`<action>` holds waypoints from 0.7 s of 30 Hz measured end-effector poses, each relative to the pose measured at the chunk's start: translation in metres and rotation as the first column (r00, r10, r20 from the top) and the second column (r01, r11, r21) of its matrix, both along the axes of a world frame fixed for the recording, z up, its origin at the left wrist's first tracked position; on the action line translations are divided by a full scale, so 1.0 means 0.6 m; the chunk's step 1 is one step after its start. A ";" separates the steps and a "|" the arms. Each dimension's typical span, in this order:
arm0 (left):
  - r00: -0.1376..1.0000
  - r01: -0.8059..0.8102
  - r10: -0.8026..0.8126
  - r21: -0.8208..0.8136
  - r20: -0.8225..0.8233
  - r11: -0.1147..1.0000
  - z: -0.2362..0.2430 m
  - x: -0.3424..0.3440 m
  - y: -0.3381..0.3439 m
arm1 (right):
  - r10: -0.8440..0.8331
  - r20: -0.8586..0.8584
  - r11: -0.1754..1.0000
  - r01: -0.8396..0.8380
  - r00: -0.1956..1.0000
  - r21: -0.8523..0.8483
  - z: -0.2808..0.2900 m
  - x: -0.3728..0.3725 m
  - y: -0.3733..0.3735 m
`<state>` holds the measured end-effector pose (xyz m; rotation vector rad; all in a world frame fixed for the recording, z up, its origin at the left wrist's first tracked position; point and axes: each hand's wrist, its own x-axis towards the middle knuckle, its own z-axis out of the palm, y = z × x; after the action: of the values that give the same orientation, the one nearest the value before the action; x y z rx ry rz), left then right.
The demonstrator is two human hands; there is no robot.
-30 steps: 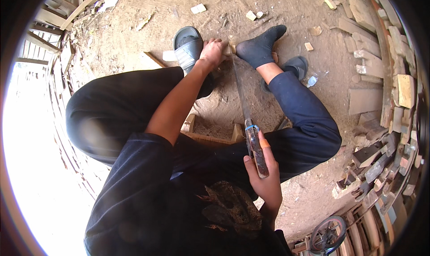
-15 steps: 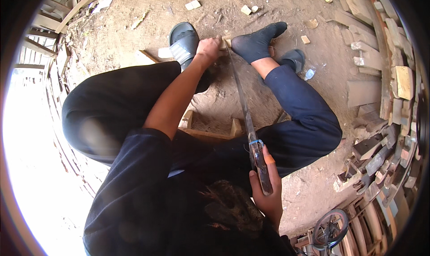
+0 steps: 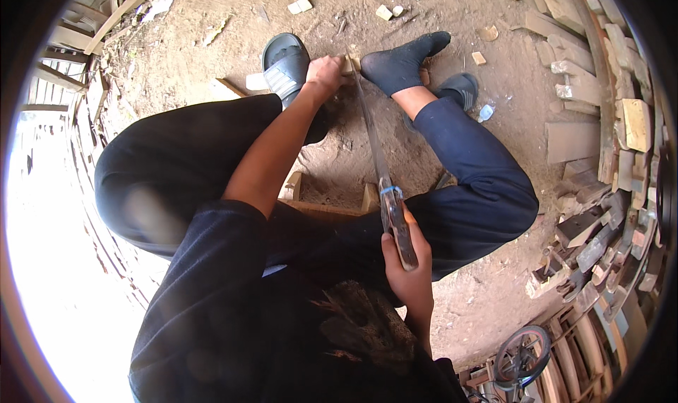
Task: The person uses a hand saw to cut a small piece of wood while squatting on the ground. They hold the wood with their left hand and saw with their right hand, producing sawdust as they cut.
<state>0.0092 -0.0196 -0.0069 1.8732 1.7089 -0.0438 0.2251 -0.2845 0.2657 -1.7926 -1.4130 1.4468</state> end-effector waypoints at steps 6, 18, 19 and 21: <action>0.994 -0.034 0.012 0.193 0.110 0.981 -0.033 -0.020 0.001 | 0.046 0.086 0.999 -0.044 0.995 -0.025 0.051 0.026 -0.037; 0.996 0.079 -0.079 0.015 -0.044 0.997 0.026 -0.025 0.022 | 0.043 0.098 0.997 -0.049 0.994 0.062 0.026 0.023 -0.044; 0.995 0.069 -0.071 -0.025 -0.065 0.997 0.023 -0.028 0.027 | 0.053 0.095 0.996 -0.059 0.994 0.066 0.021 0.016 -0.037; 0.996 0.061 -0.063 -0.038 -0.063 0.997 0.018 -0.020 0.033 | -0.013 0.077 0.989 0.024 0.997 -0.147 0.017 -0.003 0.001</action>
<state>-0.0029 0.0005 0.0041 1.9169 1.6805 -0.1603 0.2231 -0.2842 0.2757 -1.9656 -1.3529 1.5242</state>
